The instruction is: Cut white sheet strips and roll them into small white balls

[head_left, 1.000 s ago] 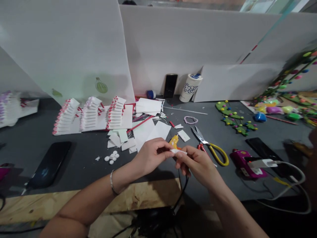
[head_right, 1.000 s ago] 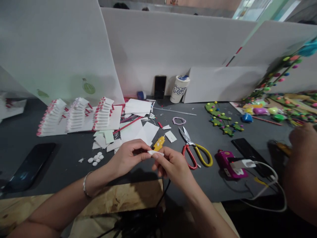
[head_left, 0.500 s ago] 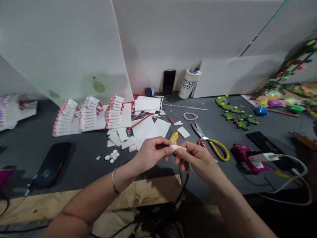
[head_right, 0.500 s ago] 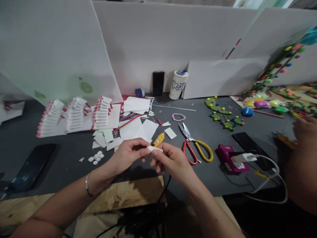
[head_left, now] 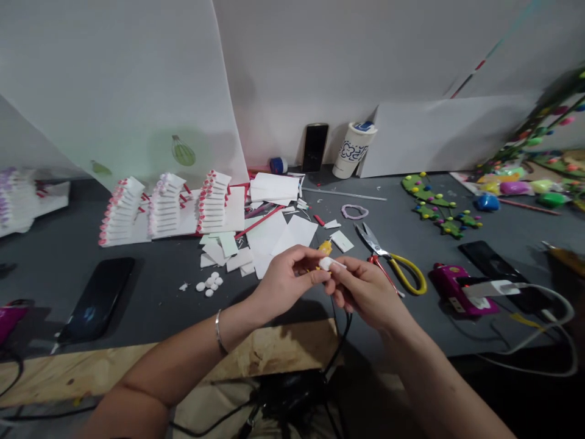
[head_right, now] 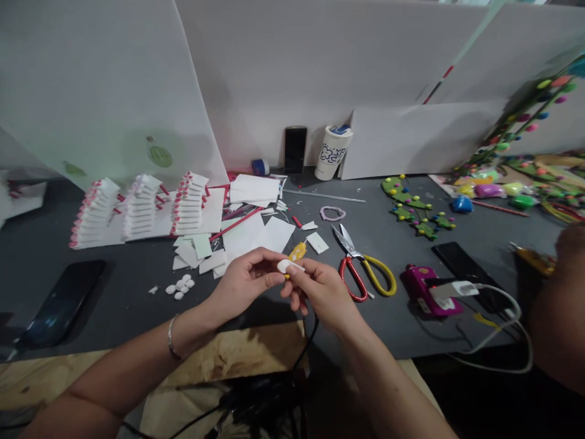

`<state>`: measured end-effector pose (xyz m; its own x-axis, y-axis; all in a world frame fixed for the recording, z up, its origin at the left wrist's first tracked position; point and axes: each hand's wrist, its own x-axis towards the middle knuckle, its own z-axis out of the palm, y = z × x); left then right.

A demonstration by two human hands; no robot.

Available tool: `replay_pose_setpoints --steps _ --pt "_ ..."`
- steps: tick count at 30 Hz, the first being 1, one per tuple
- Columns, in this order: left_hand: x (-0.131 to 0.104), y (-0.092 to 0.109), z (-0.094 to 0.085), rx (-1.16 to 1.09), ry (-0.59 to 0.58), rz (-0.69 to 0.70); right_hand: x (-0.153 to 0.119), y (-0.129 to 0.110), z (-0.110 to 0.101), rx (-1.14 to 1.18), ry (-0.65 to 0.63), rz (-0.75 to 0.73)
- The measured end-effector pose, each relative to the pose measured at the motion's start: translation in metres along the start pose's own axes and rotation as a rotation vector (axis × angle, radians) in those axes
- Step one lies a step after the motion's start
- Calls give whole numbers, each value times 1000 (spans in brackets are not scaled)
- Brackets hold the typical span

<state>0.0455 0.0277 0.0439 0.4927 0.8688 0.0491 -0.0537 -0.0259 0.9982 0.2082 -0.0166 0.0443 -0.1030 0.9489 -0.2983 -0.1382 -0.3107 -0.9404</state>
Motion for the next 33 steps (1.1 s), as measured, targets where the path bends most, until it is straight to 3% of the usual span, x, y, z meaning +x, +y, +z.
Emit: replay_pose_setpoints --steps 6,10,13,18,25,33 --pt "2 7 -13 477 -109 354 -1 0 -5 -3 -16 12" --pt "1 5 -14 610 -150 481 -3 -1 -3 -32 -9 3" --pt "1 6 -13 589 -115 484 -4 -5 -1 -62 0 -15" --pt "4 8 -14 484 -61 401 -5 -8 -1 -102 124 -189" --pt "3 5 -13 487 -45 388 -3 -1 -2 -133 193 -325" --pt "1 7 -10 464 -4 350 -6 2 3 -317 310 -491"
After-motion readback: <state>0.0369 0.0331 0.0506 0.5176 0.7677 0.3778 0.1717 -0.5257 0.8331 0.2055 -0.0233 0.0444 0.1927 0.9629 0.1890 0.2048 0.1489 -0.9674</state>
